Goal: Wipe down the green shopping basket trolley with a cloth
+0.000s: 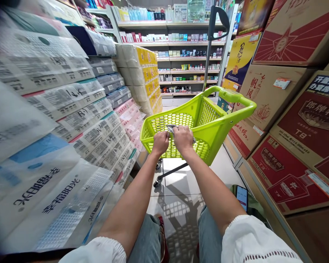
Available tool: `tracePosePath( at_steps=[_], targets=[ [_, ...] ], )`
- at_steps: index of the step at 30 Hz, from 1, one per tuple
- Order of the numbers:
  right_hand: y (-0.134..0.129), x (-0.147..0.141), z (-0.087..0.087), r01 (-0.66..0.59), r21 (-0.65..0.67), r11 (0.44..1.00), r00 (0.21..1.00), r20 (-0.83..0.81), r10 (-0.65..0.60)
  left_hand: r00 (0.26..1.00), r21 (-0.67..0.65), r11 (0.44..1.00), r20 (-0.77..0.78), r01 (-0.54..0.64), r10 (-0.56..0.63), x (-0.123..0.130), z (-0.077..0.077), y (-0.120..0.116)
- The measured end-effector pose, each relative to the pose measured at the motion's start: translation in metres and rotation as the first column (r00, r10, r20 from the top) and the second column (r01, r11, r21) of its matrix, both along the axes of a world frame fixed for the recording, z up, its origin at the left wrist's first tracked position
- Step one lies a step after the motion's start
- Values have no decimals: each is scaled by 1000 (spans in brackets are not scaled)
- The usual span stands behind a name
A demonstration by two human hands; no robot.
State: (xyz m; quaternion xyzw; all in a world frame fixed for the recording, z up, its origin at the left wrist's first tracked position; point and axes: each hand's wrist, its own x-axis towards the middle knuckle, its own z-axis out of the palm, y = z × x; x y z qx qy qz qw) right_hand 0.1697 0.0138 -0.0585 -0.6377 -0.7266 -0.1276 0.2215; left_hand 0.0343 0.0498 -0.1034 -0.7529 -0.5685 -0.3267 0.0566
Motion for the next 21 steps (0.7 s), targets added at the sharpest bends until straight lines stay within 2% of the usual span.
tracePosePath(
  at_steps=[4, 6, 10, 12, 13, 15, 18, 21],
  targets=[
    [3, 44, 13, 135, 53, 989, 991, -20, -134, 1000, -20, 1000, -8, -2, 2, -11, 4, 1],
    [3, 56, 17, 165, 71, 984, 986, -26, -164, 1000, -32, 999, -15, -24, 23, -13, 8, 0],
    [-1, 48, 16, 100, 56, 993, 995, -1, -100, 996, -12, 998, -61, -66, 65, 3, 17, -2],
    [-3, 37, 13, 27, 44, 999, 999, 19, -28, 996, 29, 1000, -94, -7, 10, 19, 18, -1],
    [-3, 32, 10, -5, 39, 999, 1000, 29, 4, 995, 24, 1000, -95, 18, -16, 27, 17, 0],
    [-3, 28, 7, -51, 36, 998, 998, 49, 49, 999, -13, 1000, -35, -22, 21, 40, 14, 3],
    [-2, 34, 4, -71, 39, 997, 994, 83, 67, 1000, -21, 1000, 23, 3, -3, 46, 11, 6],
    [-1, 53, 8, -47, 51, 998, 994, 100, 41, 999, -20, 999, 29, 44, -44, 44, 11, 6]
  ],
)
